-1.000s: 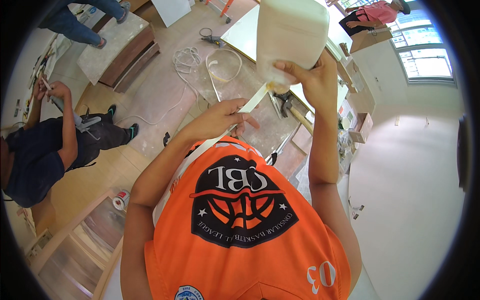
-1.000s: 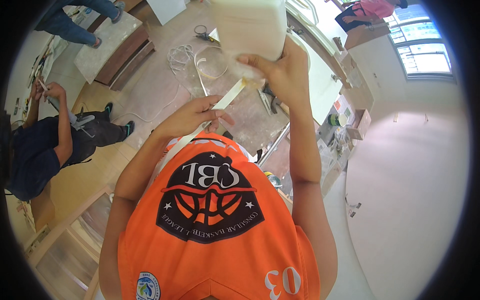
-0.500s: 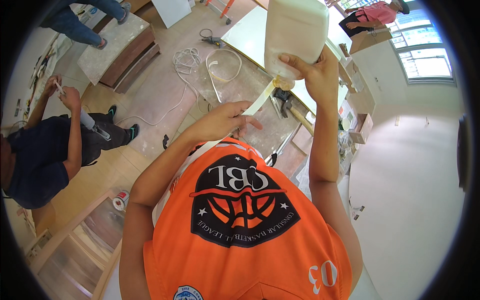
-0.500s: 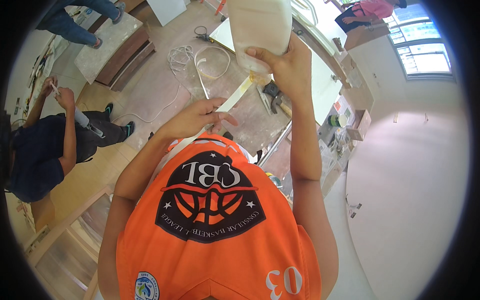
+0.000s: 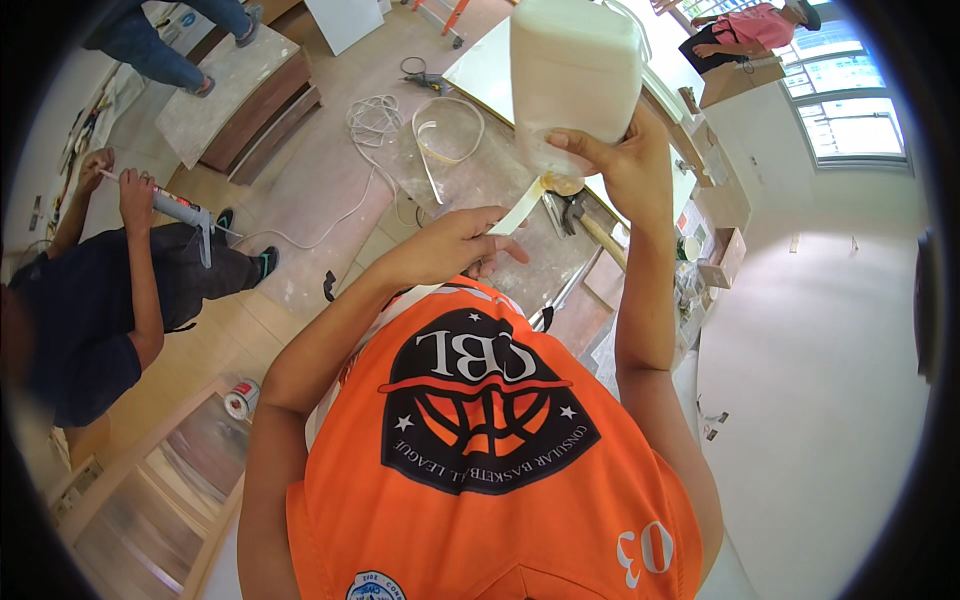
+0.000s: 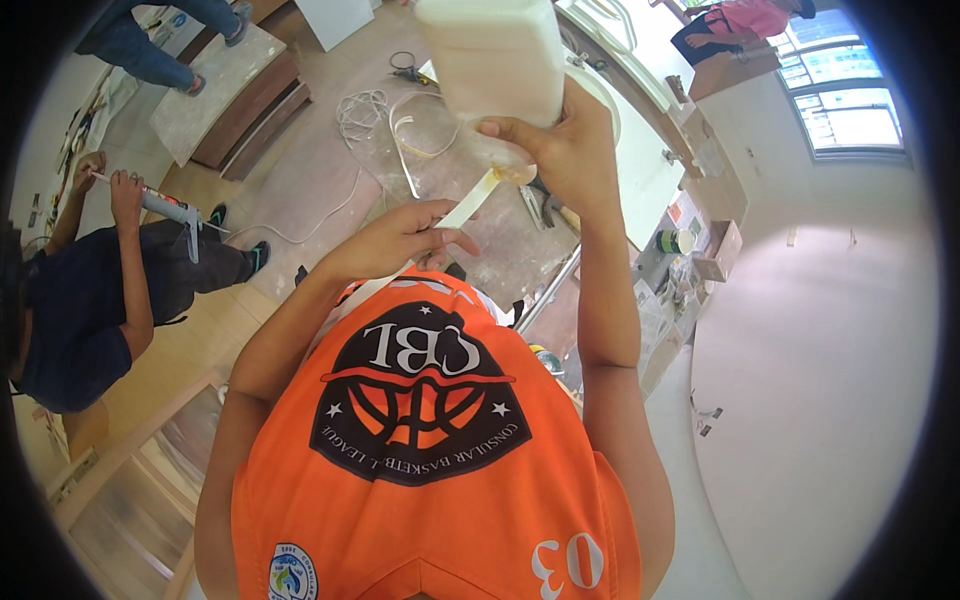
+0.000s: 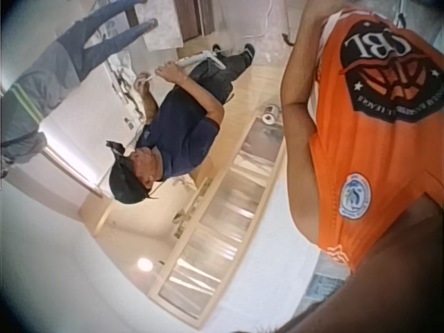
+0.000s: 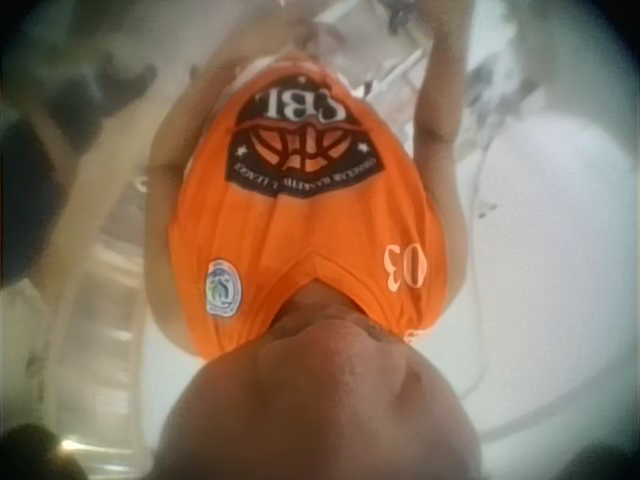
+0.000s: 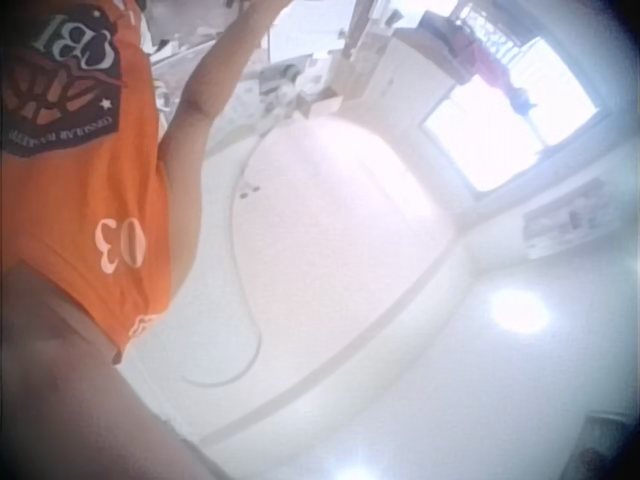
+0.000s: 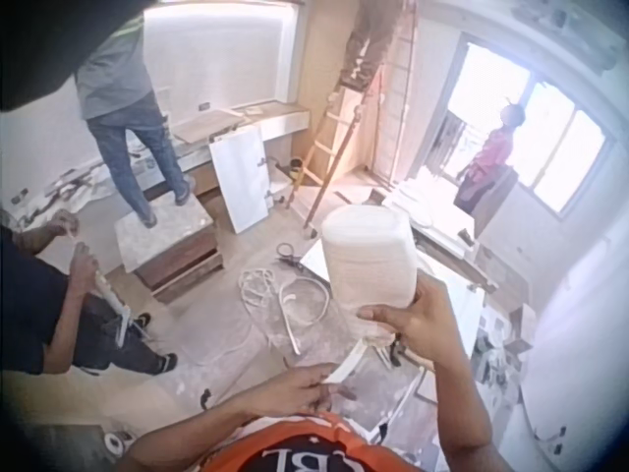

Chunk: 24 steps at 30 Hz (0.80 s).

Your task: The person applies a white adhesive from a plastic bottle onto the edges of a wooden board and a flexible white strip. The person holds the board and strip, squeezing the bottle to dispense the glue along the seams. Other workers are visible in the background.

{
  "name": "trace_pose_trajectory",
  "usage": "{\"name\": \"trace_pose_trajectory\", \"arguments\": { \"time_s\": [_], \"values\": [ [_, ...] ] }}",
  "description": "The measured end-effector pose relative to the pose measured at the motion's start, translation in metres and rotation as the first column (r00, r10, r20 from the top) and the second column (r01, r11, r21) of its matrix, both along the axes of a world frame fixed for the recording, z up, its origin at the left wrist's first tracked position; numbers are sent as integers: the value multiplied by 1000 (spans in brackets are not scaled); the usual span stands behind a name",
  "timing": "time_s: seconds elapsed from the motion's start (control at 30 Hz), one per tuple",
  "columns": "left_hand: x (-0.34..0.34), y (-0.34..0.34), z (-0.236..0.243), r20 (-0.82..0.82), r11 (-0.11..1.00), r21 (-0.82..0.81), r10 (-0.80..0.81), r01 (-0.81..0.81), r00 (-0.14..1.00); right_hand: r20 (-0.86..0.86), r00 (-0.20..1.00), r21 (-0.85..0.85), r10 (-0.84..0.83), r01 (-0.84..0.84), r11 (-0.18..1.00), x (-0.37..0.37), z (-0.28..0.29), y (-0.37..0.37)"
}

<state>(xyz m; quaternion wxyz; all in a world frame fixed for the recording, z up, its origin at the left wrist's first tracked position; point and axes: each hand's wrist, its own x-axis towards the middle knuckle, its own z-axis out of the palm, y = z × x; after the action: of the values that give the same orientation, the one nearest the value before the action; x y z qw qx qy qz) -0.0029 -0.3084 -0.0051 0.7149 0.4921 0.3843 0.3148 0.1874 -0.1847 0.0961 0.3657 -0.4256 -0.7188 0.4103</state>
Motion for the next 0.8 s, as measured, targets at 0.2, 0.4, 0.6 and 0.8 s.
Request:
{"name": "trace_pose_trajectory", "arguments": {
  "time_s": [0.2, 0.4, 0.6, 0.8],
  "values": [
    [0, -1, 3, 26, 999, -45, 24, -23, 999, -3, 1000, 51, -17, 17, 999, 4, -8, 11],
    [-10, -12, 3, 167, 994, -102, -27, 45, 986, -23, 999, -4, -23, 23, 1000, 0, -4, -1],
    [-14, -19, 14, -51, 994, -95, -53, 48, 997, -35, 999, -25, 11, -12, 1000, -3, 3, -19],
    [-13, -17, 6, 18, 994, -105, 33, -31, 999, -2, 999, 22, -41, 42, 999, -5, 7, -18]
  ]
}}
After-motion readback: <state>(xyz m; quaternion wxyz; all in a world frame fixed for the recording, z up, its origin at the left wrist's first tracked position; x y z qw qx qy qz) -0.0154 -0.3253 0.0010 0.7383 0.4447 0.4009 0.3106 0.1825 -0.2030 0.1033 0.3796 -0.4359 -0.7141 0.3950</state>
